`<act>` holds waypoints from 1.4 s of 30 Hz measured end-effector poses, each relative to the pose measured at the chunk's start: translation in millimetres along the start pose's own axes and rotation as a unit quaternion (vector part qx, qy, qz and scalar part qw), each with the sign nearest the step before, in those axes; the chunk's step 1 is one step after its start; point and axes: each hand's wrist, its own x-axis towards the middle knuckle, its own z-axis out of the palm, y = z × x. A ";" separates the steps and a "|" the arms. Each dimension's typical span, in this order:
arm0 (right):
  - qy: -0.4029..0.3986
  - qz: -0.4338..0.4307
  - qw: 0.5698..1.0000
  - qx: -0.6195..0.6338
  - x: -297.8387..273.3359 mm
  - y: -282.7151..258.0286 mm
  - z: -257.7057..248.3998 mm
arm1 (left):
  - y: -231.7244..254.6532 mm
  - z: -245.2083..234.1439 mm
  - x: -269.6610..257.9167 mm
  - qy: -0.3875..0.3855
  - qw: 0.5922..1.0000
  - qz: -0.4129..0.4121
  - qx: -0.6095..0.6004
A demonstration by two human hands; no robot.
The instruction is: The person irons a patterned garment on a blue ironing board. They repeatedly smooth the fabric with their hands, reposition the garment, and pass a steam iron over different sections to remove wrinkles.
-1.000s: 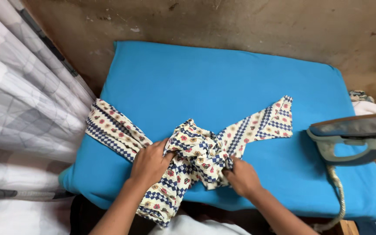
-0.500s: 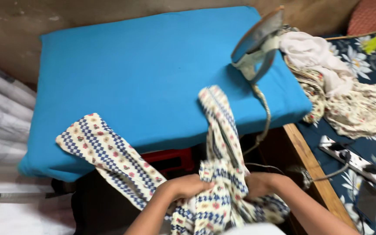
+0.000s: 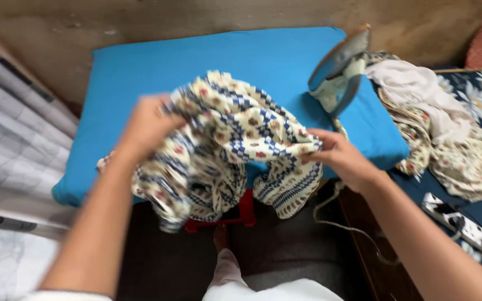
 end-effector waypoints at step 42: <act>0.217 0.282 0.923 -0.146 183.2 78.5 25.5 | -179.3 56.8 143.3 0.028 0.949 0.094 0.300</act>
